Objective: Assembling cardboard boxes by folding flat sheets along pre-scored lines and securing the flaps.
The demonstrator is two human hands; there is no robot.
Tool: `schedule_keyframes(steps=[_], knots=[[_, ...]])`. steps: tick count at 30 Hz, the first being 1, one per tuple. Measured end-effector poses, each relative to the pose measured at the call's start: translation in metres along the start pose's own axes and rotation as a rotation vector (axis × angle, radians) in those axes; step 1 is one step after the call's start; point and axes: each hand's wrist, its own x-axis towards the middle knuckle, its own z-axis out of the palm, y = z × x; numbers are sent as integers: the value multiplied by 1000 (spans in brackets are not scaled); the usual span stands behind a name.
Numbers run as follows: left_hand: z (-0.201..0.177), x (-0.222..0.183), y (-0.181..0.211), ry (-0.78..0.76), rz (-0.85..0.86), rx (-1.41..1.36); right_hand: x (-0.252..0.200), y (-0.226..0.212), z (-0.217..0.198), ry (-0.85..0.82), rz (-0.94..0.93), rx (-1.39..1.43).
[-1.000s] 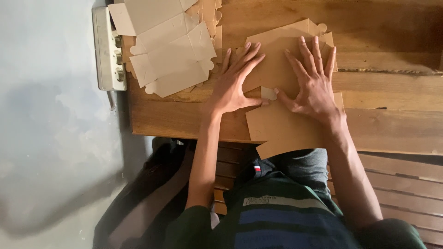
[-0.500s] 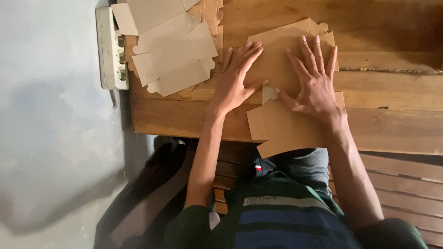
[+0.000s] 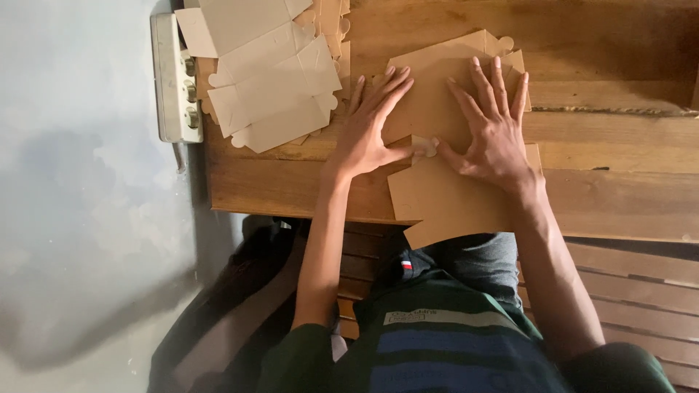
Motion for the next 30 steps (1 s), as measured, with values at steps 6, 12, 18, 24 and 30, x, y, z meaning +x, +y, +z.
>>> schedule_keyframes(steps=[6, 12, 18, 24, 30], knots=[[-9, 1, 5, -54, 4, -9, 0, 3, 2, 11, -20, 12], [2, -2, -3, -1, 7, 12, 0, 1, 1, 14, -11, -2], [14, 0, -6, 37, -50, 43, 0, -2, -2, 21, -13, 25], [13, 3, -4, 100, -64, 11, 0, -3, -2, 19, -18, 17], [8, -1, -3, 72, -28, 28, -3, 0, 0, 31, -31, 17]])
